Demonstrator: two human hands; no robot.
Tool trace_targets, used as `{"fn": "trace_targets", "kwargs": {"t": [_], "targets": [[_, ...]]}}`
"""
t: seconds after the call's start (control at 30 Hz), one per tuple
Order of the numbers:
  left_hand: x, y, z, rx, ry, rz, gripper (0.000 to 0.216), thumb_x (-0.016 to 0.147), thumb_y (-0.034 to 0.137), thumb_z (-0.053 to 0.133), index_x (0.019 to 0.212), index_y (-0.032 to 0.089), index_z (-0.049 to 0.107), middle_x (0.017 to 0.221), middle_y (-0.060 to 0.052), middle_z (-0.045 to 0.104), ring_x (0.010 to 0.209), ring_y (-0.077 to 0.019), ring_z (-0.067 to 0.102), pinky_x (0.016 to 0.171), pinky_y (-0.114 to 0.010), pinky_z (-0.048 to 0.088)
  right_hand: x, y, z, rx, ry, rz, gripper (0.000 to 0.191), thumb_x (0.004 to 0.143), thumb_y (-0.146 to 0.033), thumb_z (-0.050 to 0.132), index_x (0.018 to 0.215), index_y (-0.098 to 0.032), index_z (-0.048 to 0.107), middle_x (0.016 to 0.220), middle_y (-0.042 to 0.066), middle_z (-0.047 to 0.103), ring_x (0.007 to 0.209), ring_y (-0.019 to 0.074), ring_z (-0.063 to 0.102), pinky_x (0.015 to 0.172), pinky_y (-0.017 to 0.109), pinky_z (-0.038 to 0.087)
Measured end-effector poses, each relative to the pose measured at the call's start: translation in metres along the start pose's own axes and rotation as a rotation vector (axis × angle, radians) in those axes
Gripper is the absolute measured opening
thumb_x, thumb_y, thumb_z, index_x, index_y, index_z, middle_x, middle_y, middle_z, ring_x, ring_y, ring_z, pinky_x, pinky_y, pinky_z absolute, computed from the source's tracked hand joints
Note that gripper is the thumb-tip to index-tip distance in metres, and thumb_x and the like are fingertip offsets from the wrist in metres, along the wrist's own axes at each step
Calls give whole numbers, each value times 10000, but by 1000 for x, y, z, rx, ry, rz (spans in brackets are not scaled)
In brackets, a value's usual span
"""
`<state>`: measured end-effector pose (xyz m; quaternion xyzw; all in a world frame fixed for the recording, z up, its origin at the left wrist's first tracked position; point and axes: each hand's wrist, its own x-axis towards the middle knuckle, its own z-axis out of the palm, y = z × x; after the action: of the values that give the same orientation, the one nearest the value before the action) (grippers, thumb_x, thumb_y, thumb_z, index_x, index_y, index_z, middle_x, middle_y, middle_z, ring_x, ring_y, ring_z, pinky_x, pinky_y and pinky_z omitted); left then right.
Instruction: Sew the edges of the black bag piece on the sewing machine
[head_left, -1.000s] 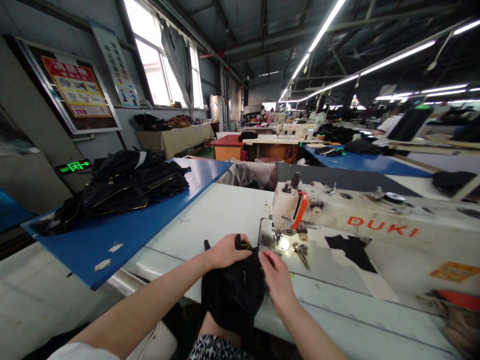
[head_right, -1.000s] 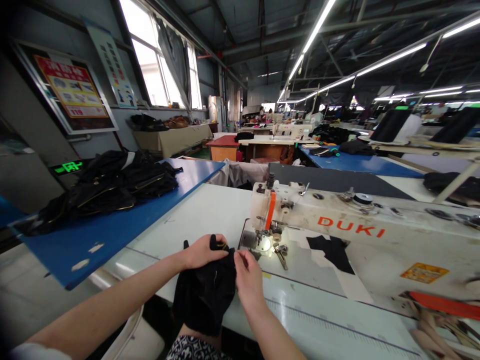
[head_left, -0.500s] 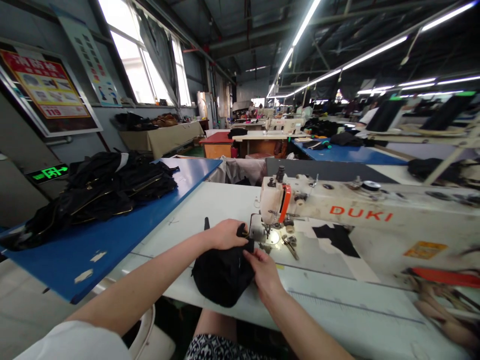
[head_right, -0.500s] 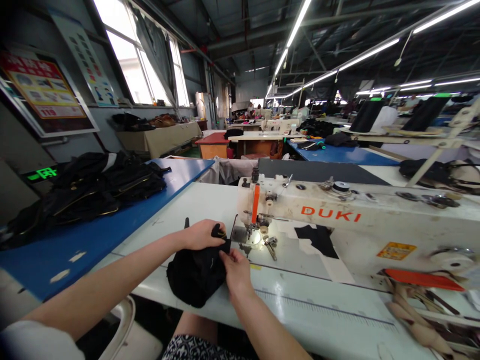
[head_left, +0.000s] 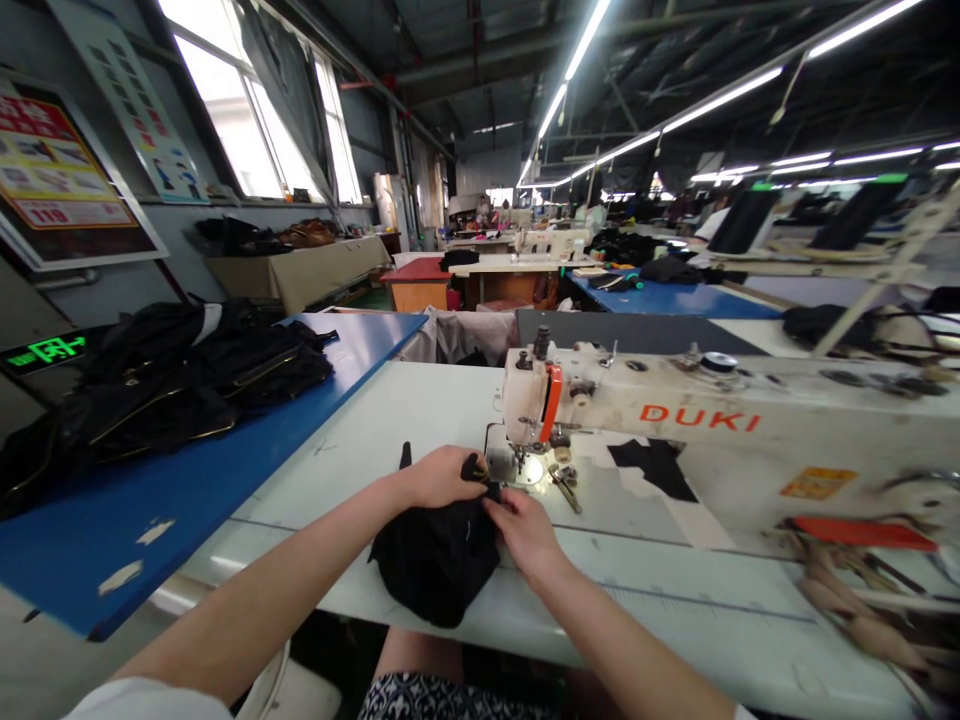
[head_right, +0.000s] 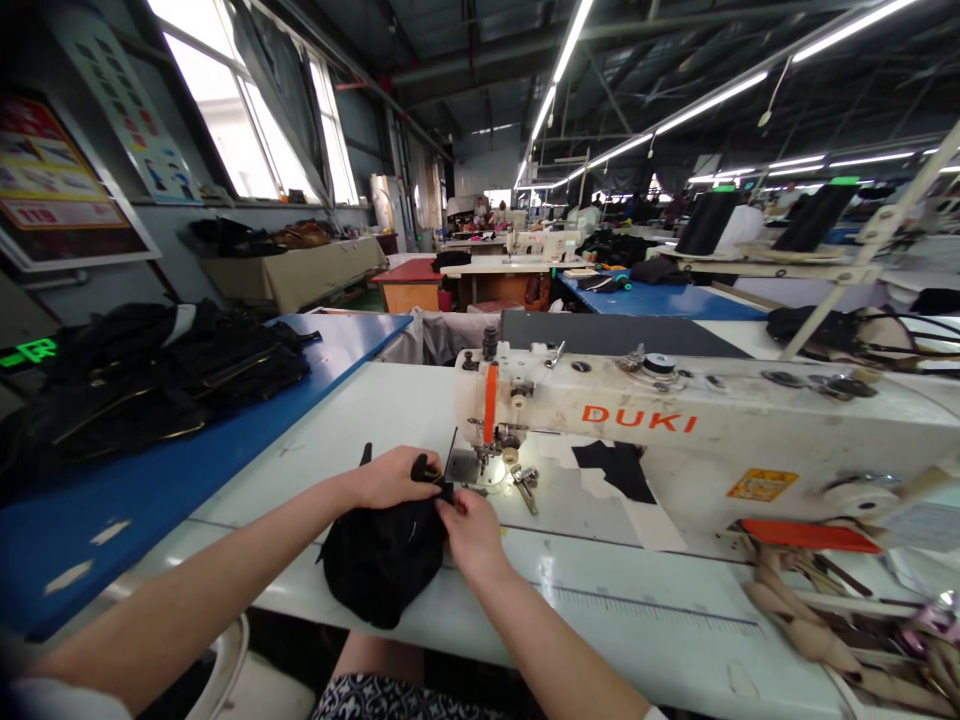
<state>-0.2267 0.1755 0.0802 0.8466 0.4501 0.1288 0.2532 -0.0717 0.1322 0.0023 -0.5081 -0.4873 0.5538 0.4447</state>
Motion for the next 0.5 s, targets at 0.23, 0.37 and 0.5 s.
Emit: {"fn": "trace_targets", "kwargs": {"t": [0.23, 0.37, 0.5], "targets": [[4, -2, -3, -10, -20, 4, 125, 729, 295, 583, 803, 195, 596, 736, 30, 605, 707, -140, 547, 642, -217, 388, -2, -13, -16, -115, -129, 4, 235, 672, -405, 566, 721, -176, 594, 614, 5, 608, 578, 171, 576, 529, 277, 441], [6, -2, -9, 11, -47, -19, 135, 729, 294, 581, 819, 198, 606, 746, 22, 618, 708, -145, 555, 650, -217, 397, -11, -23, -56, -196, -113, -35, 274, 701, -401, 571, 857, -183, 628, 758, 40, 681, 735, 209, 645, 644, 313, 500], [13, -4, -11, 85, -47, -9, 140, 721, 289, 588, 823, 198, 616, 767, 9, 634, 728, -159, 571, 668, -226, 405, -8, -30, -124, -775, 131, -300, 271, 827, -383, 453, 918, -219, 650, 805, 8, 698, 763, 173, 648, 728, 285, 505]]}}
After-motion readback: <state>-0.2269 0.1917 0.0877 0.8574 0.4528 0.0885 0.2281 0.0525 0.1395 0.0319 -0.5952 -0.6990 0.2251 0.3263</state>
